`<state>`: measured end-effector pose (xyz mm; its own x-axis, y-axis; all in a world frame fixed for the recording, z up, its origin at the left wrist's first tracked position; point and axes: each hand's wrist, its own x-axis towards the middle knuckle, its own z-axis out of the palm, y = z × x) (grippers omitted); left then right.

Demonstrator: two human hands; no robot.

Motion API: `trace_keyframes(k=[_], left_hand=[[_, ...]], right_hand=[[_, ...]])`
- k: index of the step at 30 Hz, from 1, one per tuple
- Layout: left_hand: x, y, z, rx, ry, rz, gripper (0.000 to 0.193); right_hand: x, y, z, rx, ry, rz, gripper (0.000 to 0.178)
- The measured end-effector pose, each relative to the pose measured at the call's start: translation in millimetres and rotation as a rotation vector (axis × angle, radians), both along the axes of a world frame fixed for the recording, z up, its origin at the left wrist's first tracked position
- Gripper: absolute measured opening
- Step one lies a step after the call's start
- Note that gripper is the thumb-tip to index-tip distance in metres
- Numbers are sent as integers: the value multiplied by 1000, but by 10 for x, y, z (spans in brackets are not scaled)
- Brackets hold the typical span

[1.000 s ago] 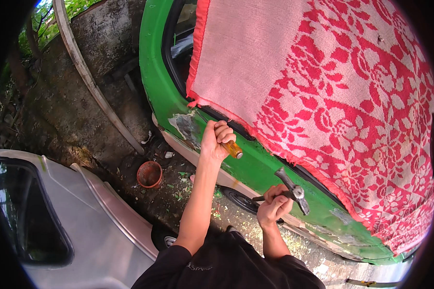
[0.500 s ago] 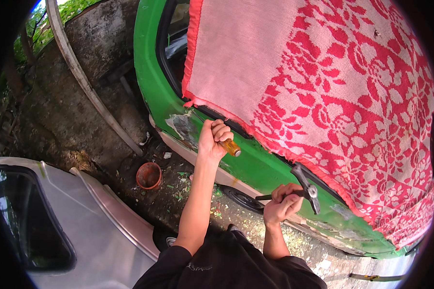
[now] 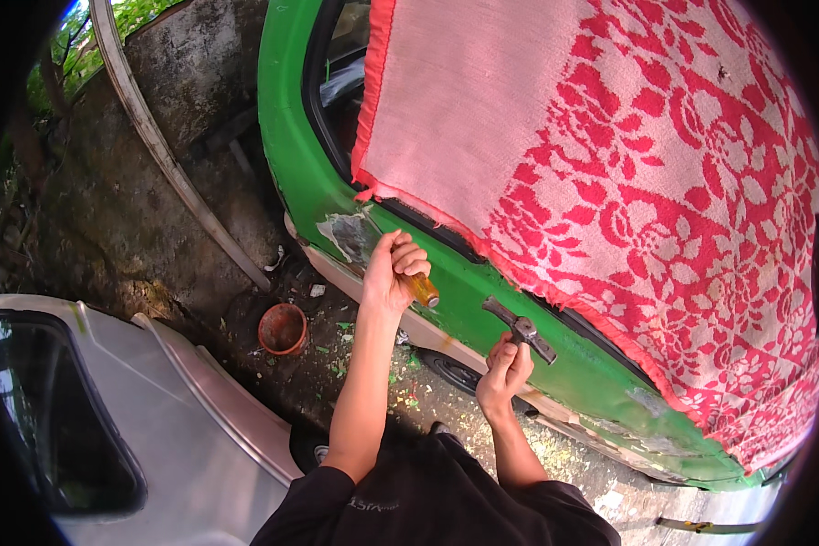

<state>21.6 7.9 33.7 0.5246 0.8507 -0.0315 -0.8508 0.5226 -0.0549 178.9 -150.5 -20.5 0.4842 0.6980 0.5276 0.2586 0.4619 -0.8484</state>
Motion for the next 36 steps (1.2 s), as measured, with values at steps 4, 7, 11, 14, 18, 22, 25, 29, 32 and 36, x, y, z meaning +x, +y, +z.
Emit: trace_keyframes(k=[4, 7, 11, 14, 18, 22, 25, 29, 32, 36], left_hand=[[-52, -273, -51, 215, 155, 48, 19], [-58, -287, -167, 174, 325, 123, 16], [-84, -259, -214, 233, 427, 218, 12], [-136, -243, -282, 204, 385, 270, 13], [-327, -168, -451, -40, 384, 393, 14], [-509, -236, -359, 82, 511, 282, 16], [-396, -299, -200, 223, 580, 152, 17], [-456, -134, -529, 24, 413, 190, 16], [-555, -194, -698, -27, 488, 248, 17], [-402, -406, -175, 213, 654, 217, 19]], right_hand=[[51, -53, 47, -27, 102, 46, 37], [7, -127, -3, -79, 151, 86, 35], [-95, -155, -83, -116, 253, 141, 31], [-129, -156, -96, -117, 287, 150, 33], [-108, -200, -32, -139, 327, 133, 37], [-59, -203, -54, -137, 335, 106, 36], [-74, -167, -48, -130, 348, 146, 30], [-104, -157, -18, -114, 368, 162, 30], [-114, -254, -63, -153, 384, 156, 30], [-105, -208, -57, -152, 373, 155, 30]])
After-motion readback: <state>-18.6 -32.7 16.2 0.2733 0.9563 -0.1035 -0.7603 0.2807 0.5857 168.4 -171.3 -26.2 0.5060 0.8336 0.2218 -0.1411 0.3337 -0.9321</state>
